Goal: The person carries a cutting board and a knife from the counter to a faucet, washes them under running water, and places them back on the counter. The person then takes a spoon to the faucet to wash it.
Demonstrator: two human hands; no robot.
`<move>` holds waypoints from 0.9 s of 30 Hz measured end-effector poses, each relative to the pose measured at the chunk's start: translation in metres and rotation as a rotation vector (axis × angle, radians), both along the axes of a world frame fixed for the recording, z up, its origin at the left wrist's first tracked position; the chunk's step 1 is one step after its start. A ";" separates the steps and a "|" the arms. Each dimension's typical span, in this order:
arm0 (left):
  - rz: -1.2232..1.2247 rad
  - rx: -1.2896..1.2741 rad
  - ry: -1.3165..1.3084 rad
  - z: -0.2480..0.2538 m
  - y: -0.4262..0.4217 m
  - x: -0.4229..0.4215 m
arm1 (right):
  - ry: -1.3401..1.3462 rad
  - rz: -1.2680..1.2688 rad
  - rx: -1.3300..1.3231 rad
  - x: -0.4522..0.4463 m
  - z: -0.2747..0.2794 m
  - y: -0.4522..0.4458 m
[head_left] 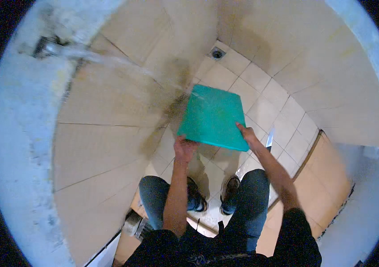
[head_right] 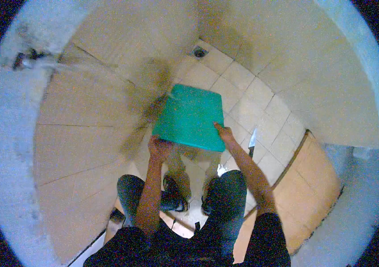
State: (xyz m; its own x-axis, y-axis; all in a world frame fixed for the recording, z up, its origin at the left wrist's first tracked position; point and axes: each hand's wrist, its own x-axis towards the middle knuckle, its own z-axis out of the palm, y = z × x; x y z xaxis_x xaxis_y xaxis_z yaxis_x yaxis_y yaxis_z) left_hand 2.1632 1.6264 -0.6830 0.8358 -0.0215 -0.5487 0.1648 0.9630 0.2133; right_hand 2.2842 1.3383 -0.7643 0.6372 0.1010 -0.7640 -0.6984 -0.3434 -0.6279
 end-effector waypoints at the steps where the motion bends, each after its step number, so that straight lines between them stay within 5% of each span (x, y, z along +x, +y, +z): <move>1: 0.209 -0.210 -0.072 0.031 -0.016 -0.005 | -0.012 -0.026 -0.072 -0.004 0.017 0.007; 4: 0.240 -0.004 0.166 0.103 -0.041 -0.004 | -0.126 -0.240 0.042 -0.046 0.109 0.037; 5: 0.237 -0.013 0.184 0.123 -0.037 -0.010 | -0.048 -0.249 0.010 -0.059 0.181 0.053; 8: 0.011 0.112 0.235 0.192 -0.027 -0.026 | -0.010 -0.314 0.019 -0.095 0.257 0.071; 10: -0.103 0.205 0.273 0.255 -0.017 -0.039 | 0.102 -0.202 0.082 -0.097 0.316 0.079; 11: -0.095 0.207 0.283 0.262 -0.015 -0.053 | -0.089 -0.066 -0.188 -0.100 0.337 0.087; 12: -0.168 0.550 0.137 0.259 -0.009 -0.071 | -0.285 0.070 -0.450 -0.102 0.365 0.101; 13: -0.214 0.731 0.051 0.276 0.000 -0.069 | -0.286 0.069 -0.436 -0.102 0.385 0.112; 14: -0.244 0.915 -0.025 0.291 0.008 -0.067 | -0.422 0.327 -0.476 -0.100 0.401 0.124; 15: -0.122 0.579 0.124 0.334 0.017 -0.058 | -0.560 0.580 -0.519 -0.101 0.416 0.139; 16: -0.007 0.238 0.276 0.364 0.020 -0.051 | -0.557 0.564 -0.509 -0.101 0.429 0.154; 18: -0.032 0.279 0.340 0.383 0.031 -0.052 | -0.579 0.617 -0.337 -0.098 0.449 0.193; 22: -0.392 1.162 0.079 0.402 0.050 -0.075 | -0.548 0.353 -0.124 -0.002 0.367 0.240; 24: -0.361 1.093 0.077 0.418 0.054 -0.071 | -0.526 0.302 -0.158 0.053 0.359 0.262; 26: -0.300 0.615 0.545 0.418 0.061 -0.076 | -0.476 0.297 -0.207 0.055 0.368 0.272; 27: -0.308 0.615 0.559 0.422 0.065 -0.070 | -0.628 0.344 -0.125 0.041 0.382 0.281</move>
